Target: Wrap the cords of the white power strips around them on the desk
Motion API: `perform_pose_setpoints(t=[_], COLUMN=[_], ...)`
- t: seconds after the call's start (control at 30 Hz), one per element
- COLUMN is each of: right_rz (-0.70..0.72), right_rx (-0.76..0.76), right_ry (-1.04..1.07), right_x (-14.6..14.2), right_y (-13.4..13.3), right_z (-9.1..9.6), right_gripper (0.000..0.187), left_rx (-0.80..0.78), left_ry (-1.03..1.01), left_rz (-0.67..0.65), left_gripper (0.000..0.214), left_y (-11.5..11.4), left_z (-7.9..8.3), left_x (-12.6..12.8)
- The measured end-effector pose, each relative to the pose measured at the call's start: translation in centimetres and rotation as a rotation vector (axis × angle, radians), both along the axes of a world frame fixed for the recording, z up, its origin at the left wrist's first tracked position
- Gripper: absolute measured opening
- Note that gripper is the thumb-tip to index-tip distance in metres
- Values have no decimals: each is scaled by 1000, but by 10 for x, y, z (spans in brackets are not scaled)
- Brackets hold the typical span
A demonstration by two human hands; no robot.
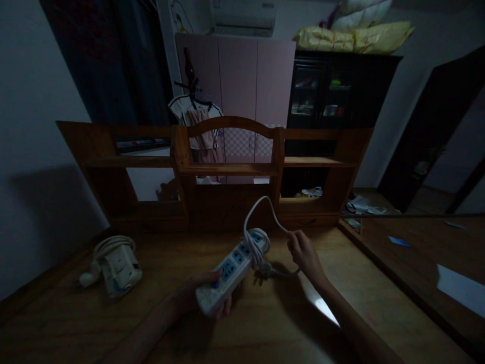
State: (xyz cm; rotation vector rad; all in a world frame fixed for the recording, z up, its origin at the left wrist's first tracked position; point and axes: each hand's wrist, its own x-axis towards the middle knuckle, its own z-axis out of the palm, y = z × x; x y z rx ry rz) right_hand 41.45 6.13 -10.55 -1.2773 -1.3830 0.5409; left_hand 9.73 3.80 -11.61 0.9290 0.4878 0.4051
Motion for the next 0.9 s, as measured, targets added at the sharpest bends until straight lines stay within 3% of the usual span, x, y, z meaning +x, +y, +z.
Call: perform_pose_setpoints(t=[0.1, 0.2, 0.4, 0.5, 0.67, 0.9], right_rz=[21, -3, -60, -111, -100, 151], right_rx=[-36, 7, 145, 228, 176, 28], right_ry=[424, 673, 758, 736, 676, 606], right_x=[4, 6, 7, 8, 6, -9], right_y=[2, 5, 5, 2, 2, 2], right_z=[2, 1, 4, 10, 9, -6], right_gripper=[35, 34, 29, 27, 28, 29], left_rx=[-37, -109, -275, -261, -242, -239], left_ry=[28, -9, -131, -215, -259, -211], left_rz=[153, 344, 764, 886, 852, 709], left_gripper=[51, 43, 34, 30, 30, 33], left_y=[0, 3, 18, 27, 33, 21], left_z=[3, 9, 18, 14, 6, 11], left_x=[5, 9, 7, -1, -9, 0])
